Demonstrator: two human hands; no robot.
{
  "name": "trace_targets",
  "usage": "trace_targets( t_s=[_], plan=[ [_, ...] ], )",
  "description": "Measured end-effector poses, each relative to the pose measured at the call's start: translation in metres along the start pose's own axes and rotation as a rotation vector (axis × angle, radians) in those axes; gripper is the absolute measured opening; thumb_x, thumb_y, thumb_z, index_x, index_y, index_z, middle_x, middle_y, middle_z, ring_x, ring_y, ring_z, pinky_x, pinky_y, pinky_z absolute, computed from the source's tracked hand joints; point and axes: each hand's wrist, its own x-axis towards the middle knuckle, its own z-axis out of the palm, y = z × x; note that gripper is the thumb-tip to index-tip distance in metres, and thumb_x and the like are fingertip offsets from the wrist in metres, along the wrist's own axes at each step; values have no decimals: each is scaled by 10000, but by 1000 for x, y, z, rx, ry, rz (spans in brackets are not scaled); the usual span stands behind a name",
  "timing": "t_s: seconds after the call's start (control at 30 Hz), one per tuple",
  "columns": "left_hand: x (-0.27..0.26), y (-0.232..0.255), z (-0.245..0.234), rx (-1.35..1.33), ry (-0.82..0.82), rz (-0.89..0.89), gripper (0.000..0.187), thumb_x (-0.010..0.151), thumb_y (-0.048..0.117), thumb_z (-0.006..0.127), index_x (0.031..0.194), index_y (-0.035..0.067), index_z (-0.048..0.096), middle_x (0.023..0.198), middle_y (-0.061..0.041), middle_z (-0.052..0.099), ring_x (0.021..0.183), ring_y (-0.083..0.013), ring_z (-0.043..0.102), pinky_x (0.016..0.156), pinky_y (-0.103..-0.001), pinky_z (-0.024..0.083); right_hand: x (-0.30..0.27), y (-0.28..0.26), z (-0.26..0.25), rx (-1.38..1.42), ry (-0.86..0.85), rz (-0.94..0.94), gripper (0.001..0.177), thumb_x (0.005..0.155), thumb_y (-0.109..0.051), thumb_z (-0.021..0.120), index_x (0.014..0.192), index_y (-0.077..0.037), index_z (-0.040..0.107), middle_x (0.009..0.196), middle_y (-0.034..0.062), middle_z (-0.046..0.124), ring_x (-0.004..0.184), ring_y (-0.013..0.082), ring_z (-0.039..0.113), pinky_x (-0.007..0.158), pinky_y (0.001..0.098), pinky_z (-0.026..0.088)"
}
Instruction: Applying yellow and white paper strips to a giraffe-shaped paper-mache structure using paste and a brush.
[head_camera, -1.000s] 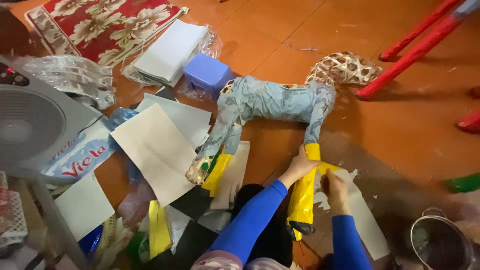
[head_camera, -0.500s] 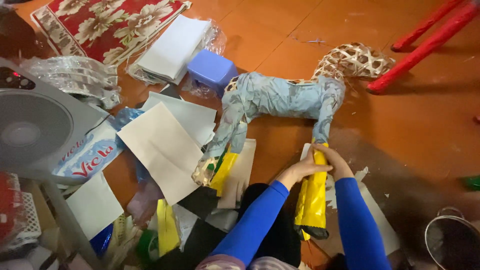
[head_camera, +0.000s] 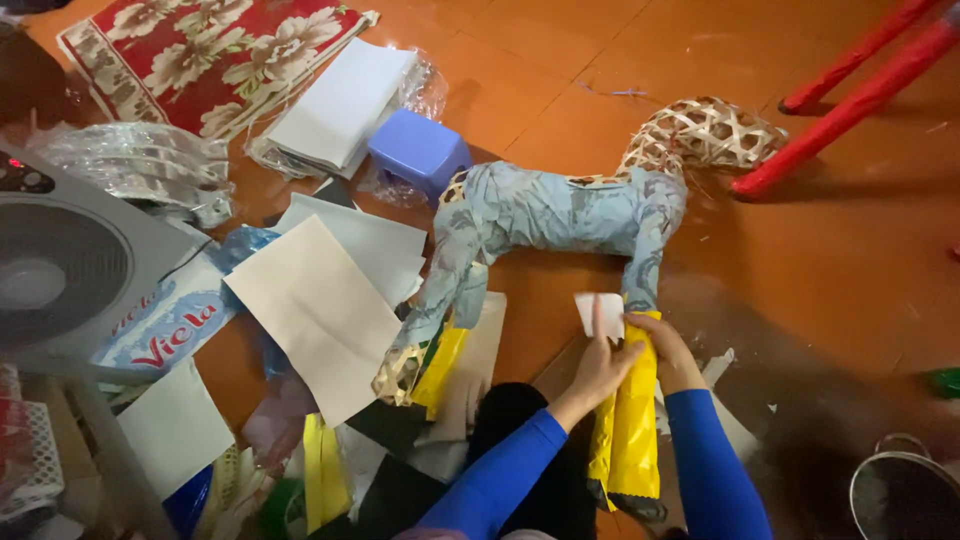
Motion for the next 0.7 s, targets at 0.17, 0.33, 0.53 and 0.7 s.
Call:
trace_targets(
  t_s=[0.17, 0.33, 0.53, 0.7],
  plan=[
    [13, -4, -13, 9, 300, 126, 994, 1027, 408, 679, 1723, 21, 84, 1561, -531, 374, 1354, -668, 514, 1142, -696, 451, -35, -9, 18, 10, -16, -5, 546, 803, -142, 949, 1243, -32, 645, 1018, 154, 729, 893, 364, 773, 820, 504, 621],
    [30, -67, -14, -80, 391, 54, 657, 1087, 389, 647, 1573, 148, 277, 1423, -284, 535, 1147, -442, 733, 1021, -524, 598, -60, -31, 45, 42, -54, -34, 561, 823, -72, 936, 1281, 7, 622, 1067, 178, 710, 940, 384, 756, 869, 553, 608],
    [2, -72, -4, -47, 228, -149, 768, 1086, 760, 474, 1234, 49, 723, 1260, -277, 701, 1213, -452, 698, 972, -517, 589, -39, -3, 51, 25, -107, 32, 561, 856, -130, 915, 1311, -21, 606, 1072, 173, 694, 935, 381, 752, 868, 528, 607],
    [21, -95, -9, -3, 47, -175, 1059, 1128, 773, 294, 1629, -160, 311, 1603, -455, 410, 1476, -522, 491, 1254, -551, 404, -55, -9, 69, 49, -76, 74, 581, 902, -195, 919, 1372, -39, 614, 1182, 204, 743, 1048, 382, 758, 972, 536, 579]
  ],
)
